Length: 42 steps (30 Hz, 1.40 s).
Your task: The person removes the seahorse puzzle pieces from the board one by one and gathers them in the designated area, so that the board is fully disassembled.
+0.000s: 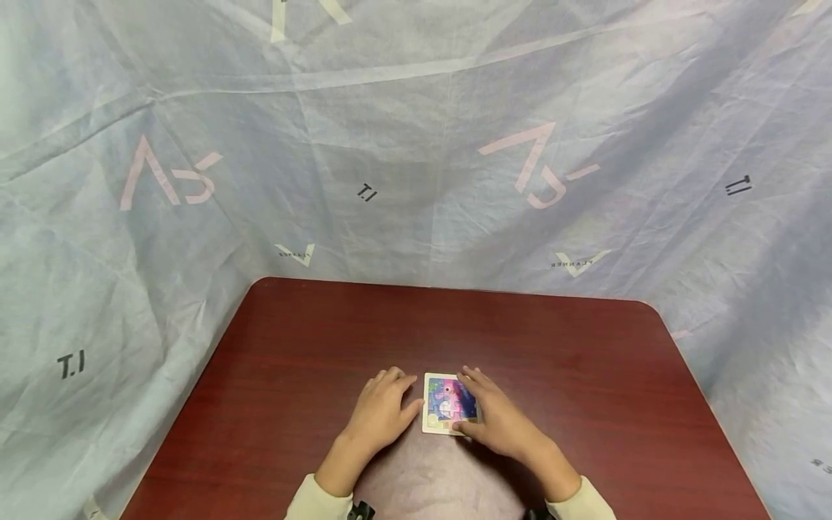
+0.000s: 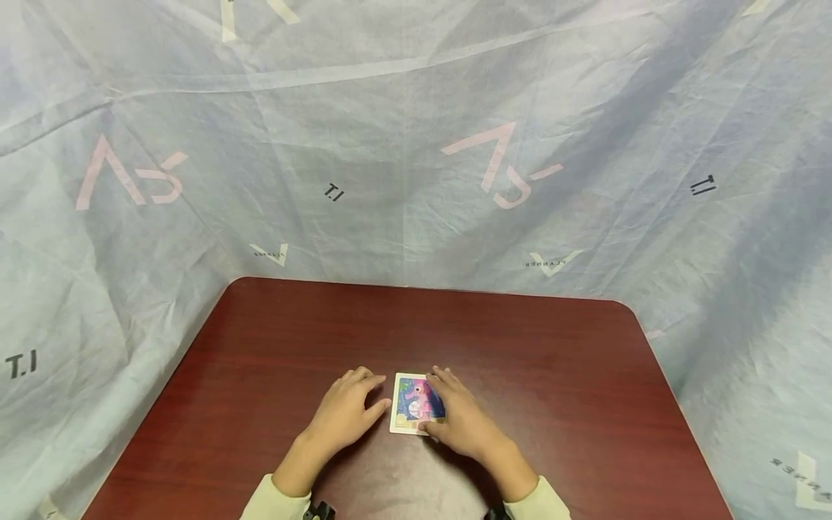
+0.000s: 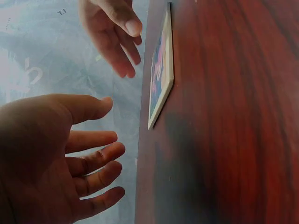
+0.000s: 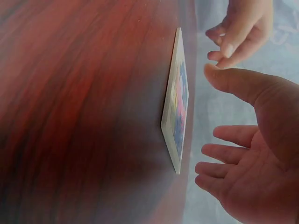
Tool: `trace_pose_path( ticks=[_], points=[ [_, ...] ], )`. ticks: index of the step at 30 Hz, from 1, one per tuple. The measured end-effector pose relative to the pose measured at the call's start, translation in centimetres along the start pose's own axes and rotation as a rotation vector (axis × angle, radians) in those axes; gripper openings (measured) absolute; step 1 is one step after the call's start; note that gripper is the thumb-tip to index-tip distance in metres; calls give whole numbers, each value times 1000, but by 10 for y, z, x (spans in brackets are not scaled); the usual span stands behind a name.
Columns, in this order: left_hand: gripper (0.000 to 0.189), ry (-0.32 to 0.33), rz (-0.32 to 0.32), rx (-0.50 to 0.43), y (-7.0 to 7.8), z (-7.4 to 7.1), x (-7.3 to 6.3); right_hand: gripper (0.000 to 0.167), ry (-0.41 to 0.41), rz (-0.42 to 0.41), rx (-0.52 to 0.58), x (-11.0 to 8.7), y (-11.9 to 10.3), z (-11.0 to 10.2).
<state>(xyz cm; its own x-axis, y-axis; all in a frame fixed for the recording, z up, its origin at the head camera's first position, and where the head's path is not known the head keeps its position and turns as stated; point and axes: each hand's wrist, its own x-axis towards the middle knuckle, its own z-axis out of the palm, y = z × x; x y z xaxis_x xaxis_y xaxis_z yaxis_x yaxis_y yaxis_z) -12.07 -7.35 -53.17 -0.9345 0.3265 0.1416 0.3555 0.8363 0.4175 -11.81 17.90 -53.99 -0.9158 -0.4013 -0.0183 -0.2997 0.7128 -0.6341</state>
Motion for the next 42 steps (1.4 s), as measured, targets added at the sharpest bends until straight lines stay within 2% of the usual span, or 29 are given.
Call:
trace_pose_path(
  ticks=[9,12,18,24,29,36,42],
  points=[
    [29,-12,-73,-118,7,14,16,87,-57,-21,56,7,-3,9],
    [24,-46,-98,-151,10,18,21,86,-59,-17,47,9,-3,10],
    [32,-94,-127,-150,13,24,28,85,-45,-6,6,11,-3,10],
    [27,-98,-148,-149,13,31,30,88,-45,17,-26,14,-7,11],
    [34,-102,-159,-150,14,34,30,90,-45,26,-58,14,-9,11],
    [42,-103,-157,-182,15,31,30,86,-60,28,-106,16,-10,10],
    [46,-78,-150,-191,15,30,32,85,-61,35,-134,18,-11,9]
  ],
)
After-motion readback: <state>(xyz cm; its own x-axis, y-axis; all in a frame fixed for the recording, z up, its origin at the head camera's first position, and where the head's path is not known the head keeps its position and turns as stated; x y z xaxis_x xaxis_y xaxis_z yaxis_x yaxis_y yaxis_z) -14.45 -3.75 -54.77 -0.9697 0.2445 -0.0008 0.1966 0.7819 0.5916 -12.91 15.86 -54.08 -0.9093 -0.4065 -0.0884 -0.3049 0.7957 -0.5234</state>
